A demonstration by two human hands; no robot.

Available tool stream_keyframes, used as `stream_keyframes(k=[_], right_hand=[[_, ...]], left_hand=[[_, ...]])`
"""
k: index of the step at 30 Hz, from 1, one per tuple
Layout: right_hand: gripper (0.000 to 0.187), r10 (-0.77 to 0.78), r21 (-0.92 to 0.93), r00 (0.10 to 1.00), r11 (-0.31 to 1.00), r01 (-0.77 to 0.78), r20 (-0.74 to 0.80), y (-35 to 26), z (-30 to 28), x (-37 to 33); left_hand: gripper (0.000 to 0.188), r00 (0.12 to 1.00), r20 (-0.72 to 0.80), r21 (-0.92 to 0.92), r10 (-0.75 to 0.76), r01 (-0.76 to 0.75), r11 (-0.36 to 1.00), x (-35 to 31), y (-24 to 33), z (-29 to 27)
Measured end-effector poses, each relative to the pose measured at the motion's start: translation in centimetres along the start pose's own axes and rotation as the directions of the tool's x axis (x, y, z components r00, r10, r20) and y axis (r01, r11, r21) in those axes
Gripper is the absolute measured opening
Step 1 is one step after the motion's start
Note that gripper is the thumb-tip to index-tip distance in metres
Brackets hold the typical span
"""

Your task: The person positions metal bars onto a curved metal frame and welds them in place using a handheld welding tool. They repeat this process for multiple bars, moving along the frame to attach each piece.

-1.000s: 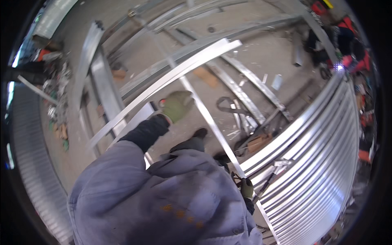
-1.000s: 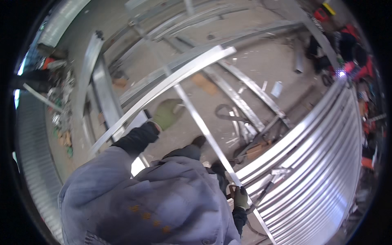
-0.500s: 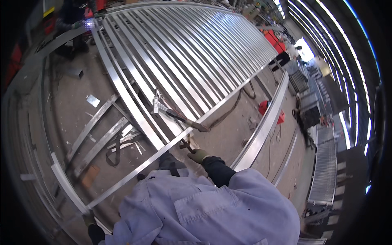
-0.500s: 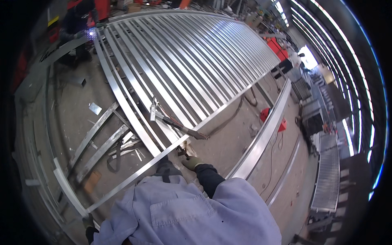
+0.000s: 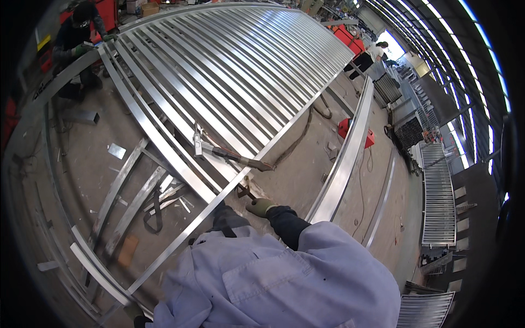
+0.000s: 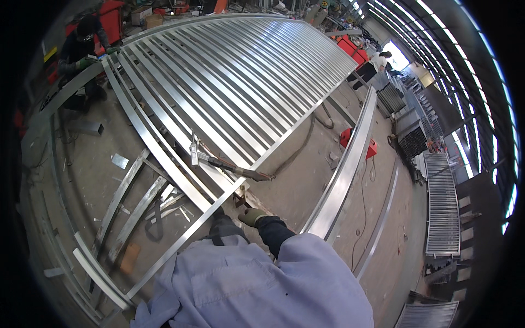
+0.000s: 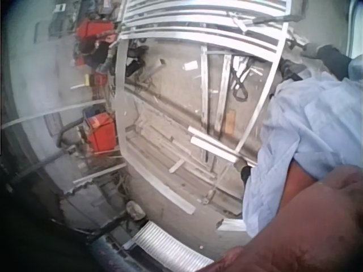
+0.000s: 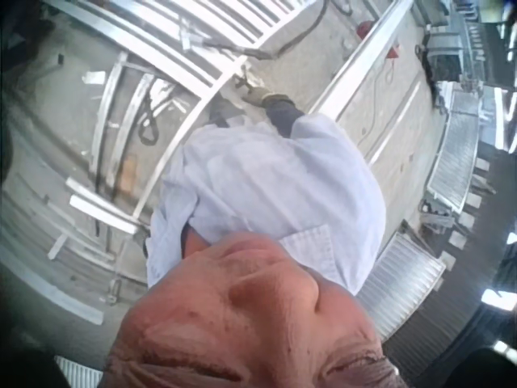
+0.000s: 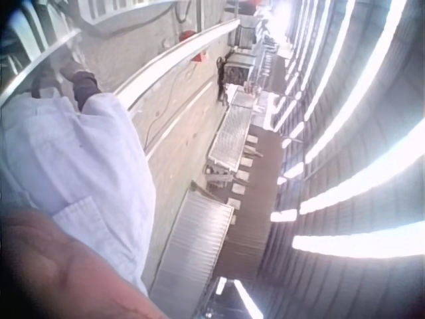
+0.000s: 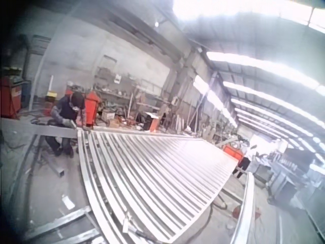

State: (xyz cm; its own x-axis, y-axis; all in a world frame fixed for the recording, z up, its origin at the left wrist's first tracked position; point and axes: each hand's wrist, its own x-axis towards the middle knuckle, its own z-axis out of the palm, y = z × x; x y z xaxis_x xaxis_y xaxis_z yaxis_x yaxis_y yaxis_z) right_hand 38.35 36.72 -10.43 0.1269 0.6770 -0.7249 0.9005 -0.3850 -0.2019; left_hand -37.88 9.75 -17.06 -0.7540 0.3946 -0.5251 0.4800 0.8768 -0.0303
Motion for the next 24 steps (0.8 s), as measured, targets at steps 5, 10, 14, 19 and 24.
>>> stream_keyframes(k=[5,10,14,19,24], right_hand=[[0.078,-0.073,0.061,0.997,0.995,0.074,-0.023,-1.2,0.1,2.2],[0.076,-0.109,-0.040,0.993,0.993,0.110,0.037,-2.5,1.1,2.6],[0.076,-0.130,-0.057,0.990,0.990,0.133,0.054,-2.9,1.3,2.1],[0.077,-0.158,-0.125,0.983,0.978,0.170,0.097,-2.8,2.8,5.3],[0.072,-0.229,0.003,0.972,0.973,0.229,0.046,-4.4,1.9,4.3]], left_hand=[[0.063,1.000,-0.020,0.008,-0.002,0.002,1.000,-0.4,-0.7,-0.7],[0.062,0.998,-0.057,0.008,-0.008,0.009,1.000,-1.2,-3.7,-2.5],[0.060,0.994,-0.109,-0.006,0.030,-0.030,1.000,-1.1,-6.5,-5.6],[0.058,0.973,-0.217,-0.083,0.085,-0.105,0.991,-0.1,-8.9,-9.7],[0.045,0.918,-0.388,-0.469,-0.087,-0.115,0.876,0.1,1.5,-11.2]])
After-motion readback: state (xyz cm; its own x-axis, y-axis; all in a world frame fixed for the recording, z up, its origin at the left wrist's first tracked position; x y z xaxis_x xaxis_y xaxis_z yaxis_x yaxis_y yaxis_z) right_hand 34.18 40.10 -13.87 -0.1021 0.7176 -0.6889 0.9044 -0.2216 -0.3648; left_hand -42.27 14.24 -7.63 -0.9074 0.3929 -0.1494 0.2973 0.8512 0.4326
